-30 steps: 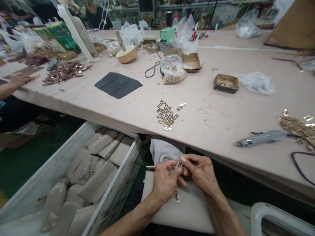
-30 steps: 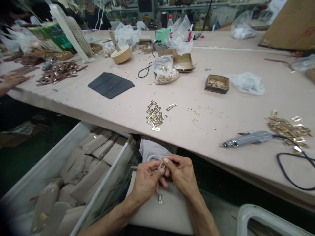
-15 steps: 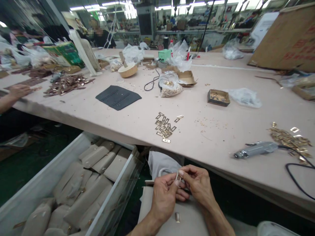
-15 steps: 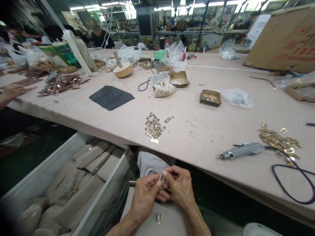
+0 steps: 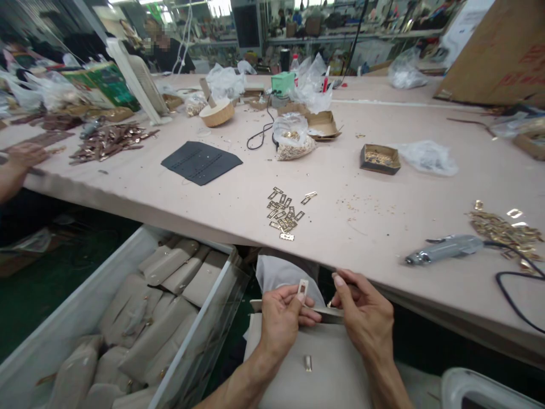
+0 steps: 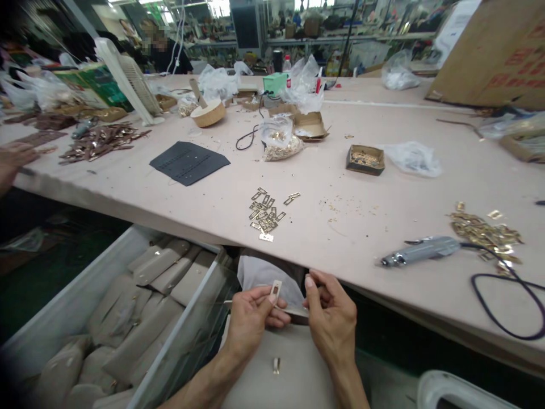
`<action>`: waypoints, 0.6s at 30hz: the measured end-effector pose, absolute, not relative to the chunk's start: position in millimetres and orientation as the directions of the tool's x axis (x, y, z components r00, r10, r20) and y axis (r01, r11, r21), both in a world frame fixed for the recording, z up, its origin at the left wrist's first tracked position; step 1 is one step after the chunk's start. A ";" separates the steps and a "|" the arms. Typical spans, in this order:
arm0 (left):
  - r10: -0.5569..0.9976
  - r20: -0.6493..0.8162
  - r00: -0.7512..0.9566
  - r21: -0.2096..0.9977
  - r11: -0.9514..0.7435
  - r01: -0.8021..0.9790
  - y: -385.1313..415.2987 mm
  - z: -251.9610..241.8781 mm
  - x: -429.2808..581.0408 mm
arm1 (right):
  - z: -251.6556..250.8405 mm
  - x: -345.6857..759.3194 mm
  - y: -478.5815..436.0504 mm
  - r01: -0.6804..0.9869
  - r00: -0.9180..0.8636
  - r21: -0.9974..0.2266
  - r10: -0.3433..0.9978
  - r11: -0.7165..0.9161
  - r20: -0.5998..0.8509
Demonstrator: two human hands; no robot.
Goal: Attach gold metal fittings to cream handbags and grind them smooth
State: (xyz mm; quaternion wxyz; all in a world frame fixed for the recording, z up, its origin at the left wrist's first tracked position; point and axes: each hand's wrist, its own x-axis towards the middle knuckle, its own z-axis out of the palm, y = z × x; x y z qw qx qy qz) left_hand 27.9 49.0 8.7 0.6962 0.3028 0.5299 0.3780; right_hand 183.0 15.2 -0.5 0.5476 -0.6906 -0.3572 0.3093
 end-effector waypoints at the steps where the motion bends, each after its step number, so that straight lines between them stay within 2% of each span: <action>1: 0.849 -0.508 0.148 0.824 0.528 -0.204 48.7 8.7 27.7 | 0.9 190.2 14.0 0.181 0.586 -0.975 0.810 -0.127 0.003; 3: 0.855 -0.500 0.137 0.834 0.518 -0.192 47.9 7.7 26.6 | 4.3 209.9 13.3 0.243 0.659 -0.963 0.748 -0.111 0.080; 6: 0.863 -0.488 0.134 0.845 0.505 -0.178 48.1 2.9 25.1 | 11.6 252.1 16.9 0.367 0.762 -0.914 0.620 -0.174 0.188; 9: 0.867 -0.485 0.117 0.845 0.499 -0.194 48.8 0.1 26.9 | 19.8 302.2 25.7 0.514 0.822 -0.787 0.458 -0.343 0.338; 11: 0.872 -0.480 0.095 0.849 0.489 -0.201 48.5 2.2 29.6 | 22.8 333.3 34.2 0.541 0.839 -0.669 0.381 -0.510 0.388; 14: 0.877 -0.473 0.078 0.857 0.479 -0.191 48.6 8.4 33.1 | 21.6 367.1 49.7 0.459 0.888 -0.506 0.380 -0.730 0.257; 16: 0.876 -0.479 0.063 0.858 0.482 -0.176 49.4 12.5 34.4 | 19.7 378.2 58.8 0.412 0.910 -0.421 0.391 -0.808 0.141; 18: 0.870 -0.490 0.050 0.856 0.491 -0.163 50.3 15.2 34.7 | 19.2 381.3 64.2 0.384 0.921 -0.384 0.375 -0.840 0.100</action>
